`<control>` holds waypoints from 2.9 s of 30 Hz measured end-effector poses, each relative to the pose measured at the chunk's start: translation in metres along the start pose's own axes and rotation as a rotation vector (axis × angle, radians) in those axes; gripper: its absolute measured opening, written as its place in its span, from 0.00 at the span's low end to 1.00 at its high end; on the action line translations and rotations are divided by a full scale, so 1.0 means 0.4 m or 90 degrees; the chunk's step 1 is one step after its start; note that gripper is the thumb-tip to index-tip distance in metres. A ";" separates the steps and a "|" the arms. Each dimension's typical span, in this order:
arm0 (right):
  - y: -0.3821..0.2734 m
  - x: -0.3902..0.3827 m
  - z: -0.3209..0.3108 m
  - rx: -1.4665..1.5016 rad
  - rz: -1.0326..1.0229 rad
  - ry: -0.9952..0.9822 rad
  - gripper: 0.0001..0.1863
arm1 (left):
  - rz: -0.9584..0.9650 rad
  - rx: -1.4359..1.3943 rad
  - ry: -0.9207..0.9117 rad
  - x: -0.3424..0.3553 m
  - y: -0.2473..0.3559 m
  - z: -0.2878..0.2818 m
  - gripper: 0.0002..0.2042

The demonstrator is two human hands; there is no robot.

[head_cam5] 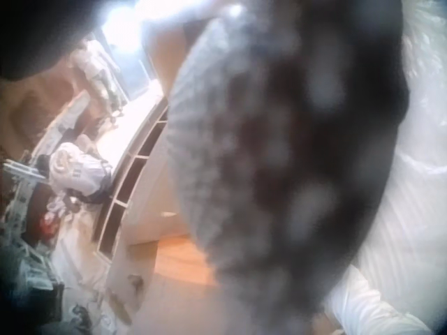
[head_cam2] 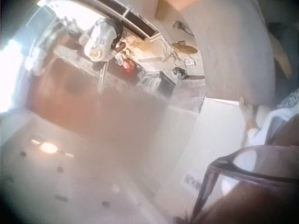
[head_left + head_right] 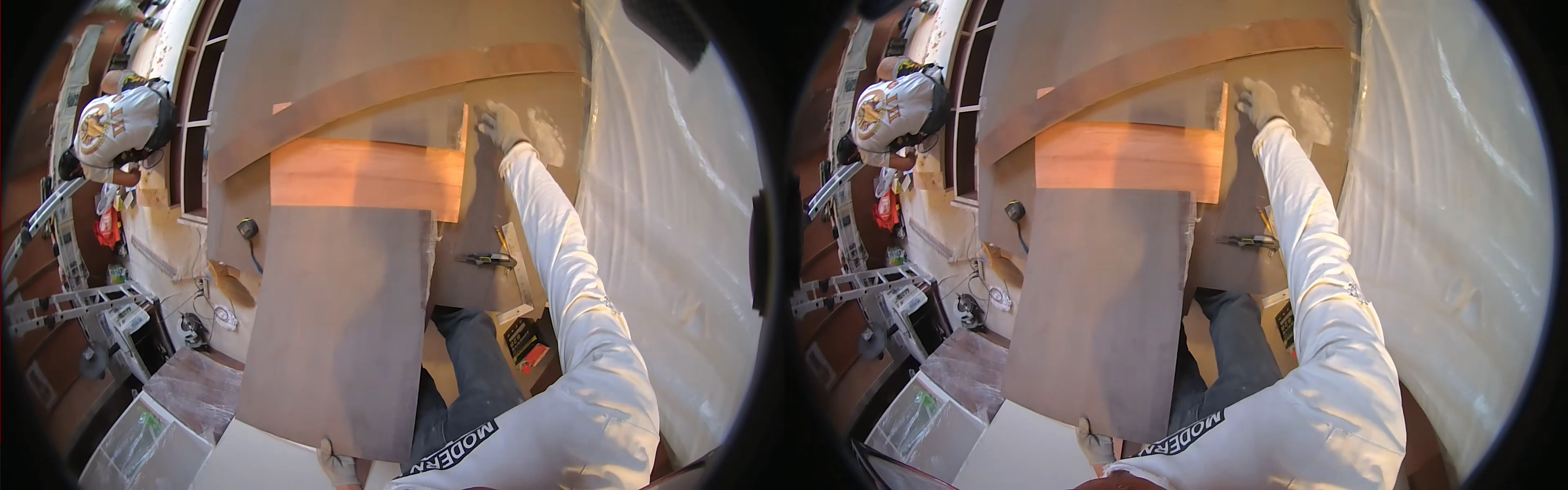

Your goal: The person aligns a wooden plank over a board and uses a utility knife to score or cut a section of the material while using a straight edge to guide the blade.

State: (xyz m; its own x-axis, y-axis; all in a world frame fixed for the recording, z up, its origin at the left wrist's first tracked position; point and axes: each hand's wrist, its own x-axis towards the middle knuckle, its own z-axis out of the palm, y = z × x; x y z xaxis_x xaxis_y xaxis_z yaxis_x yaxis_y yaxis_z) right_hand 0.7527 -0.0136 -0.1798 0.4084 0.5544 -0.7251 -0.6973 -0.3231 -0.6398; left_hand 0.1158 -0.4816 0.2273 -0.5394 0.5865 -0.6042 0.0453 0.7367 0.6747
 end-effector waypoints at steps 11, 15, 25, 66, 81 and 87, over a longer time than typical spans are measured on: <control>0.428 -0.293 -0.297 -0.605 -0.120 0.069 0.36 | -0.018 -0.266 0.046 0.066 0.013 -0.059 0.19; 0.516 -0.465 -0.150 -0.687 -0.102 0.190 0.38 | 0.033 -0.286 0.054 0.074 0.077 -0.170 0.21; 0.519 -0.455 0.013 -0.740 -0.178 0.356 0.43 | 0.076 -0.264 -0.073 0.314 0.235 -0.385 0.23; 0.586 -0.500 0.152 -0.984 -0.311 0.136 0.45 | 0.287 -0.056 0.068 0.337 0.517 -0.709 0.21; 0.774 -1.334 0.228 0.455 0.657 -0.576 0.21 | 0.420 0.009 0.069 0.219 0.744 -0.317 0.20; 0.590 -1.344 0.243 0.725 0.411 -0.568 0.25 | 0.440 -0.028 -0.073 0.307 0.718 -0.194 0.21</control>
State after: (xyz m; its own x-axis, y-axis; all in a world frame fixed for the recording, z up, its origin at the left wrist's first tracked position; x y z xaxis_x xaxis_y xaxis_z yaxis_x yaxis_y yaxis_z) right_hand 0.3115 -0.3133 0.0837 -0.2957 0.9435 -0.1497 -0.8353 -0.1793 0.5198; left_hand -0.0026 -0.2240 0.3799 -0.3067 0.9492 -0.0700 0.3100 0.1692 0.9355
